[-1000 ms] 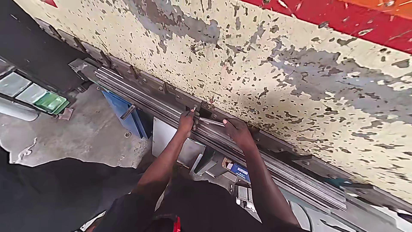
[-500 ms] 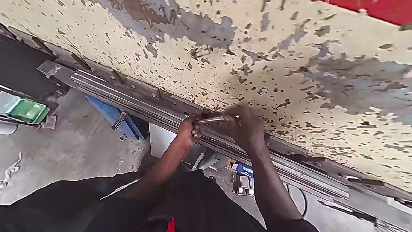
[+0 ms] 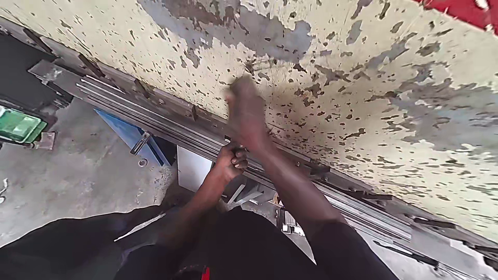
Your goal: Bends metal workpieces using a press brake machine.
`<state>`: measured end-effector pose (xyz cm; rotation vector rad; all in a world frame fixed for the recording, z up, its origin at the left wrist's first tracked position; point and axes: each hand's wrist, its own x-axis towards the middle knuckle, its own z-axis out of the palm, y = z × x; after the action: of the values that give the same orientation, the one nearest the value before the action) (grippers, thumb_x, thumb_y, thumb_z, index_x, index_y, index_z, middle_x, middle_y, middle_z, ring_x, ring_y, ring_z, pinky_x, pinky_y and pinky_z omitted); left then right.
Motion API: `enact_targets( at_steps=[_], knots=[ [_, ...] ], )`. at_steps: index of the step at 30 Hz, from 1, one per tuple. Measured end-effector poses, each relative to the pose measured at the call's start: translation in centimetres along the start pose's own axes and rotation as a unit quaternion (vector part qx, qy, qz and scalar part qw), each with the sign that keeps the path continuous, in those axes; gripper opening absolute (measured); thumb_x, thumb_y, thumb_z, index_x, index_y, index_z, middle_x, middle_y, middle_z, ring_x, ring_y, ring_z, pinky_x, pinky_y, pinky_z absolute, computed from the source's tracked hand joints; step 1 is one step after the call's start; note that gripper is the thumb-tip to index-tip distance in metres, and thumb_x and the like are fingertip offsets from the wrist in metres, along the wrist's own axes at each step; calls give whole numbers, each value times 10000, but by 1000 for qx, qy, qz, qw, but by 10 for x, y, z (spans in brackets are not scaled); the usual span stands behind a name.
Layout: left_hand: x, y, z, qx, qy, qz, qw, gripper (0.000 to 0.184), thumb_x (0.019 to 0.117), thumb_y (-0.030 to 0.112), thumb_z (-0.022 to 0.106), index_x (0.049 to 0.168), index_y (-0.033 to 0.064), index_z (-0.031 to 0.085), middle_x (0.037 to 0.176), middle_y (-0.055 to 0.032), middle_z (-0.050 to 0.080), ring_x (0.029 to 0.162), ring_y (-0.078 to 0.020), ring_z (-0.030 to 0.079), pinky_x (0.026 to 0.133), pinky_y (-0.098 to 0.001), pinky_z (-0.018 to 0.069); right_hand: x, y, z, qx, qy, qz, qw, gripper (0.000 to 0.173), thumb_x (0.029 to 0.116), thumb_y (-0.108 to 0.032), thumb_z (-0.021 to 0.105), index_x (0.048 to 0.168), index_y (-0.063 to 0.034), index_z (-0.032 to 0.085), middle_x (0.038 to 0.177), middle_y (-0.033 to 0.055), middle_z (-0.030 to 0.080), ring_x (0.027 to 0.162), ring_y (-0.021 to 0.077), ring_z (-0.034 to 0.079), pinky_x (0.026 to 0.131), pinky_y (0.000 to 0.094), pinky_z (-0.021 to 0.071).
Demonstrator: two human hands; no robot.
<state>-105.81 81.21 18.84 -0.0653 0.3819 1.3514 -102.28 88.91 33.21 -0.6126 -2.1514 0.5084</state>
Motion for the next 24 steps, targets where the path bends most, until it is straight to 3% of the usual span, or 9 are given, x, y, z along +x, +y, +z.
enact_targets(
  at_steps=[4,6,7,8,11,14,19,22,24],
  knots=[
    [-10,0,-12,69,49,-3,996,680,1042,621,249,575,179,470,452,40,377,368,-74,375,377,-244,370,34,-22,85,-130,-297,2,946,359,1111,-363,421,1378,-144,519,954,101,709,836,310,725,701,515,604],
    [-6,-1,-22,223,128,97,961,412,1097,279,337,774,161,564,578,23,502,474,-55,470,453,-226,428,28,-23,92,-133,-302,33,943,414,1083,-353,493,1444,-150,481,942,111,719,819,331,727,689,535,598],
    [-5,-3,-34,364,160,162,903,119,1037,76,491,1025,119,601,780,0,596,664,-51,567,617,-233,507,20,-22,90,-139,-291,65,944,405,1070,-379,517,1402,-150,487,888,104,713,795,329,724,676,535,589],
    [-4,-4,-43,495,179,203,826,288,934,28,664,1215,28,600,993,-66,665,897,-90,638,825,-283,551,13,-19,88,-148,-284,91,943,401,1067,-408,519,1368,-147,490,836,96,700,776,326,720,672,531,585],
    [1,-10,-51,671,184,284,660,505,800,227,824,1163,-83,662,1064,-202,716,1031,-239,681,952,-441,532,-1,-16,84,-168,-275,117,939,366,1080,-439,479,1296,-144,489,785,78,667,718,311,708,614,512,580],
    [12,-15,-48,576,250,209,750,346,962,107,681,1267,-39,604,1167,-198,663,1088,-244,626,955,-422,519,-3,-16,84,-154,-282,128,938,336,1092,-433,453,1292,-165,481,816,74,677,724,306,715,602,514,587],
    [16,-9,-32,555,327,153,749,311,958,1,637,1252,-90,593,1176,-242,643,1092,-283,611,944,-457,513,-6,-14,84,-143,-284,115,941,368,1090,-441,458,1329,-162,486,819,79,673,727,313,708,603,510,583],
    [56,-43,-31,631,325,350,611,309,1025,90,576,1180,-175,610,1109,-291,668,1007,-251,665,849,-216,536,2,-9,85,-126,-300,130,937,325,1094,-418,455,1301,-169,480,822,58,660,750,289,704,628,498,583],
    [58,-24,38,682,342,1,647,469,1143,181,322,1536,-73,344,1591,-188,423,1464,-165,424,1196,-252,315,8,-5,80,-79,-300,155,938,324,1080,-344,502,1329,-137,491,846,81,688,793,296,718,687,520,595]
  ],
)
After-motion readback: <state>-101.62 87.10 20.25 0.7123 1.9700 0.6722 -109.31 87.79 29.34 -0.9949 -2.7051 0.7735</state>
